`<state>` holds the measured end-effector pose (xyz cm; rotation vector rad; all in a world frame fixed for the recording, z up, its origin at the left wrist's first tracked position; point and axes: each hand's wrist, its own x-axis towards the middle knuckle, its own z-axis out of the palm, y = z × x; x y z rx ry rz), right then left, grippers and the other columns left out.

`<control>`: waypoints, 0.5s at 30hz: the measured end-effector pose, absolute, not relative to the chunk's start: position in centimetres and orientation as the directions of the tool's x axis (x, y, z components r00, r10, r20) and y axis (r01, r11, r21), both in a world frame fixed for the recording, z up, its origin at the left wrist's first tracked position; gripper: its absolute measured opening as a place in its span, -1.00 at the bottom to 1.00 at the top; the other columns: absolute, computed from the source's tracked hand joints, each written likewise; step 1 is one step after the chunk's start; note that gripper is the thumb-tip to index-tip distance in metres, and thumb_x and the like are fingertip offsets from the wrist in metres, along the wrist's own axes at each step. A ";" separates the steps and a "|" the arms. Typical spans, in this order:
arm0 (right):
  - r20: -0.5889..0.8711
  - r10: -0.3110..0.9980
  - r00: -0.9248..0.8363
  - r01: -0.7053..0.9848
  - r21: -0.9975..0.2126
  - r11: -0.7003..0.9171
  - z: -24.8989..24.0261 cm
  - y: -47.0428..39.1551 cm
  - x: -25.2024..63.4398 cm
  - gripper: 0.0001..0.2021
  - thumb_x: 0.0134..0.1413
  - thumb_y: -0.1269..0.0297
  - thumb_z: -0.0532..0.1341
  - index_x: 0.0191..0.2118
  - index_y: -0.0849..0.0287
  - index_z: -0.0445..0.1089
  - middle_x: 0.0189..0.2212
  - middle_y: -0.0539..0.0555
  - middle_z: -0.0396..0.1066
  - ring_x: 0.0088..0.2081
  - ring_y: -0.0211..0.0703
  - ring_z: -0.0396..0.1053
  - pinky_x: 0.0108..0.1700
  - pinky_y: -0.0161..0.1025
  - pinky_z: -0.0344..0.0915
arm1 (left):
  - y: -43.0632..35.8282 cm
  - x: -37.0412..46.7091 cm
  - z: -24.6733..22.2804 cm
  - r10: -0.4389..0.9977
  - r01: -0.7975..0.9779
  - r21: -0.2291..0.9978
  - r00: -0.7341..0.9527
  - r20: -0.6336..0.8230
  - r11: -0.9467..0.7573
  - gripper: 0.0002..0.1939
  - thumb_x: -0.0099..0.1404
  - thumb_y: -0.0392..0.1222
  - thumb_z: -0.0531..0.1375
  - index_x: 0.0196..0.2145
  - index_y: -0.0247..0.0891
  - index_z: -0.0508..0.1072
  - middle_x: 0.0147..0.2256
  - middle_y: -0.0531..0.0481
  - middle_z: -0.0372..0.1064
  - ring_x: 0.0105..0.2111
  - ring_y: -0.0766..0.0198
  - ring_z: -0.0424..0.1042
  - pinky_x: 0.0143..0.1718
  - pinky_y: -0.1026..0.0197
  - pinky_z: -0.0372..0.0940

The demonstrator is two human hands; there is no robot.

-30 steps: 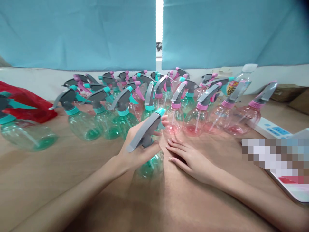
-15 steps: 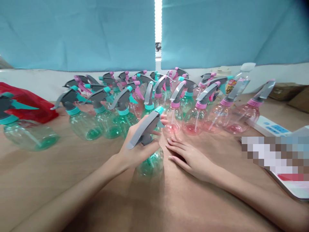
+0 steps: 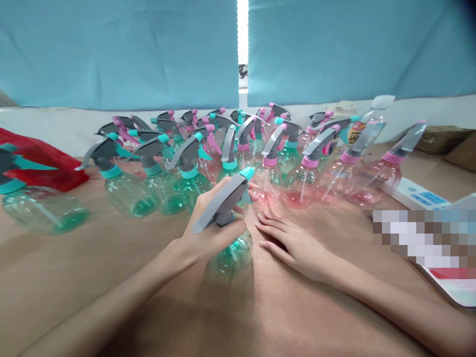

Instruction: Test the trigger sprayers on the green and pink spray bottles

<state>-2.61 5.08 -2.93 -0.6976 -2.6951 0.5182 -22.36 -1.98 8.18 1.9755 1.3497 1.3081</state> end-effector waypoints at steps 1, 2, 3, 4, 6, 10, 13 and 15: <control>0.198 0.513 -0.835 0.403 -0.412 0.817 -2.9 5.1 -2.6 -0.51 0.34 0.07 -0.01 0.21 0.26 0.29 0.25 0.19 0.20 0.29 0.07 0.10 0.28 0.10 0.10 | -2.0 -22.4 8.2 0.881 0.505 0.742 0.086 0.465 -0.441 -0.61 -0.08 -0.43 0.05 -0.24 -0.24 0.36 -0.32 0.03 0.35 -0.40 0.30 0.35 -0.34 0.23 0.33; 0.196 0.512 -0.836 0.404 -0.410 0.817 -2.9 5.1 -2.6 -0.51 0.34 0.07 -0.01 0.21 0.27 0.28 0.25 0.19 0.20 0.29 0.08 0.10 0.28 0.11 0.10 | -2.0 -22.4 8.2 0.882 0.515 0.738 0.083 0.464 -0.436 -0.63 -0.08 -0.42 0.04 -0.26 -0.23 0.34 -0.37 0.07 0.30 -0.46 0.33 0.30 -0.38 0.24 0.29; 0.195 0.511 -0.837 0.404 -0.409 0.818 -2.8 5.1 -2.6 -0.51 0.34 0.07 -0.01 0.21 0.27 0.28 0.25 0.20 0.20 0.29 0.08 0.10 0.28 0.11 0.10 | -2.0 -22.5 8.2 0.884 0.526 0.733 0.082 0.461 -0.431 -0.65 -0.08 -0.42 0.04 -0.28 -0.23 0.32 -0.41 0.10 0.23 -0.50 0.35 0.24 -0.42 0.24 0.25; 0.195 0.511 -0.837 0.404 -0.409 0.818 -2.8 5.1 -2.6 -0.51 0.34 0.07 -0.01 0.21 0.28 0.29 0.25 0.20 0.20 0.28 0.09 0.10 0.28 0.11 0.11 | -2.0 -22.5 8.2 0.884 0.536 0.728 0.082 0.460 -0.428 -0.69 -0.08 -0.41 0.04 -0.31 -0.21 0.29 -0.45 0.13 0.17 -0.53 0.36 0.18 -0.45 0.24 0.20; 0.202 0.512 -0.835 0.402 -0.412 0.818 -2.7 5.0 -2.6 -0.50 0.34 0.07 -0.01 0.21 0.29 0.29 0.24 0.21 0.20 0.29 0.10 0.10 0.27 0.12 0.11 | -1.9 -22.5 8.2 0.887 0.545 0.726 0.076 0.456 -0.420 -0.76 -0.08 -0.39 0.04 -0.39 -0.18 0.21 -0.50 0.17 0.04 -0.57 0.37 0.08 -0.51 0.25 0.10; 0.220 0.509 -0.832 0.392 -0.416 0.820 -2.6 5.0 -2.7 -0.51 0.33 0.08 0.00 0.20 0.30 0.30 0.23 0.23 0.22 0.28 0.11 0.11 0.27 0.14 0.12 | -2.0 -22.5 8.2 0.903 0.530 0.753 0.062 0.425 -0.390 -0.79 -0.06 -0.37 0.05 -0.43 -0.16 0.15 -0.56 0.21 -0.08 -0.63 0.39 -0.06 -0.59 0.25 -0.03; 0.225 0.503 -0.834 0.385 -0.415 0.824 -2.8 5.1 -2.7 -0.52 0.33 0.08 0.01 0.19 0.28 0.30 0.23 0.23 0.21 0.28 0.10 0.11 0.27 0.13 0.11 | -2.2 -22.4 8.3 0.893 0.550 0.732 0.058 0.446 -0.402 -0.79 -0.05 -0.38 0.05 -0.39 -0.18 0.23 -0.53 0.18 0.06 -0.62 0.40 0.02 -0.57 0.26 0.04; 0.225 0.503 -0.835 0.383 -0.418 0.824 -2.9 5.1 -2.7 -0.52 0.33 0.09 0.01 0.20 0.27 0.30 0.24 0.23 0.20 0.28 0.09 0.11 0.28 0.13 0.10 | -2.2 -22.3 8.3 0.884 0.570 0.716 0.041 0.465 -0.403 -0.79 -0.05 -0.38 0.04 -0.39 -0.19 0.26 -0.49 0.14 0.16 -0.60 0.39 0.10 -0.54 0.28 0.11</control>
